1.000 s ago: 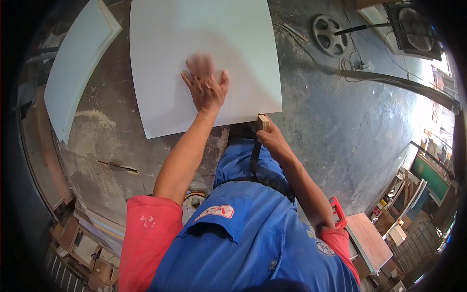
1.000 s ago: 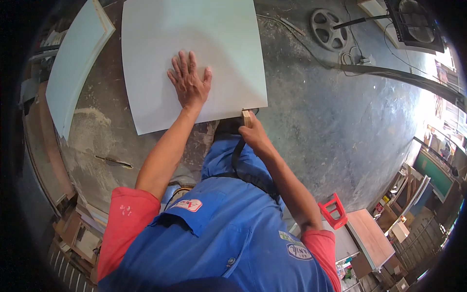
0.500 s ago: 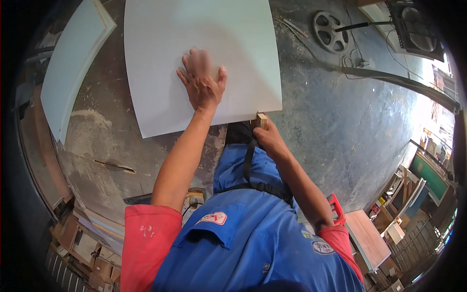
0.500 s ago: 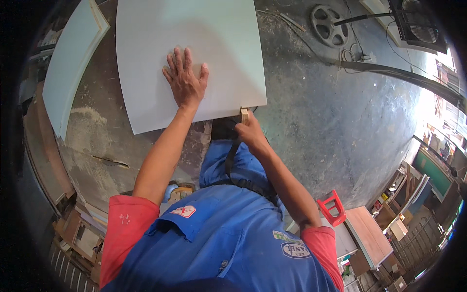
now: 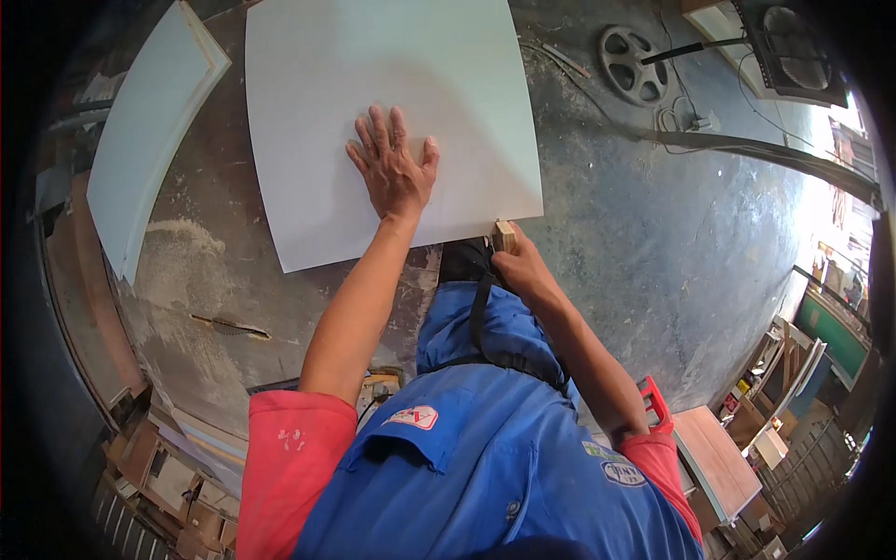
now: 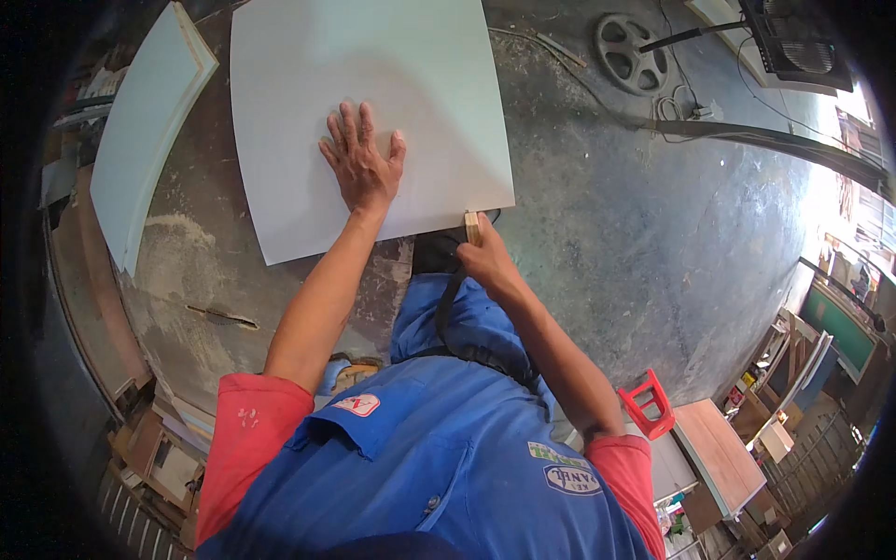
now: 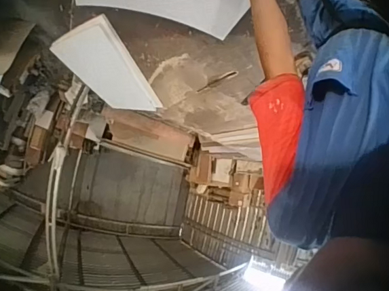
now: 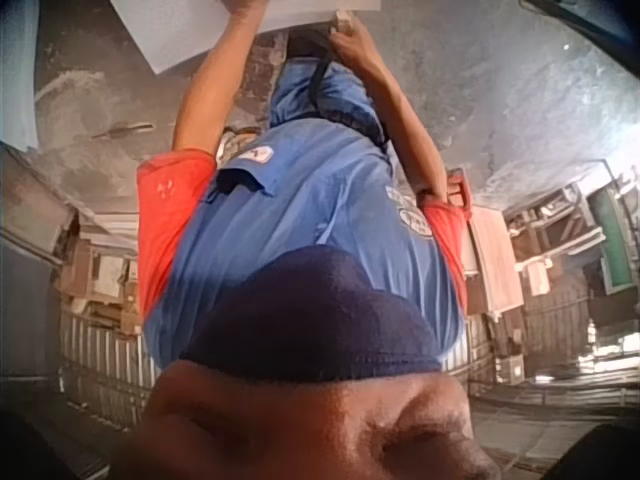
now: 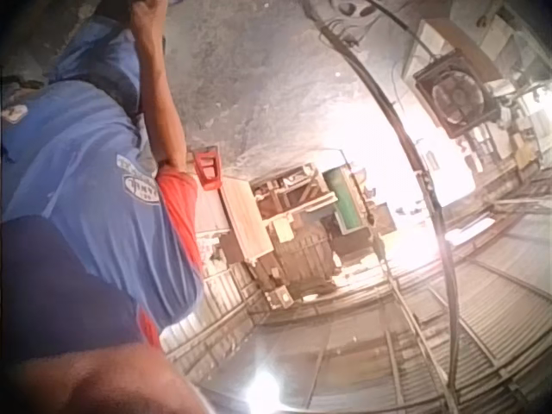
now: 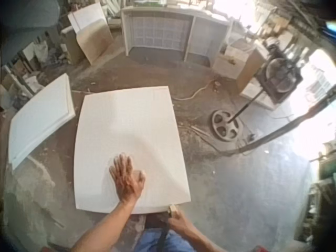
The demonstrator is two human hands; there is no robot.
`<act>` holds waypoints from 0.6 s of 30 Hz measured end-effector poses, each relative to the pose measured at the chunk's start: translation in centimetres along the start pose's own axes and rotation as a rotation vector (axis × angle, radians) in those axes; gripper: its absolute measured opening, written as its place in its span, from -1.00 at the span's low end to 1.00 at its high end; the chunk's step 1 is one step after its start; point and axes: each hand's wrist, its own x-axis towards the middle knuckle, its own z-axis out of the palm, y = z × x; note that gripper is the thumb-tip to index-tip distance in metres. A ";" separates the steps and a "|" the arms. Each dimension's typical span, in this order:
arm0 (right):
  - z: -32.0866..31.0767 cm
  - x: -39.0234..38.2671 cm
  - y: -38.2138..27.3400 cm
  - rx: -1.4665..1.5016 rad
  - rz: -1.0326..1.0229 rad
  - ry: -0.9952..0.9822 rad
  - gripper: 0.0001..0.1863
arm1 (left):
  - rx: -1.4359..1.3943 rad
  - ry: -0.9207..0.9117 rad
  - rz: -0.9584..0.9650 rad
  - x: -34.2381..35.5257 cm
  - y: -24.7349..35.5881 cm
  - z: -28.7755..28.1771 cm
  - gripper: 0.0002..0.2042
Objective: The person sands the edges of a white panel by hand using a block and then uses a hand saw to cut a corner off the panel.
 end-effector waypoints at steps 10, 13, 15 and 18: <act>-1.6 4.9 8.3 -0.173 -0.314 -0.058 -0.31 | -0.060 -0.002 -0.022 0.2 0.1 0.6 -0.33; -0.3 3.0 5.0 0.057 -0.120 -0.056 -0.26 | -0.061 0.027 -0.032 0.0 -0.8 0.1 -0.32; -0.8 3.5 3.2 0.048 0.019 -0.033 -0.55 | -0.080 0.020 -0.020 0.0 0.2 -0.7 -0.32; -0.8 2.9 2.7 -0.010 -0.171 -0.075 -0.61 | -0.094 0.046 -0.009 0.0 0.6 -0.8 -0.32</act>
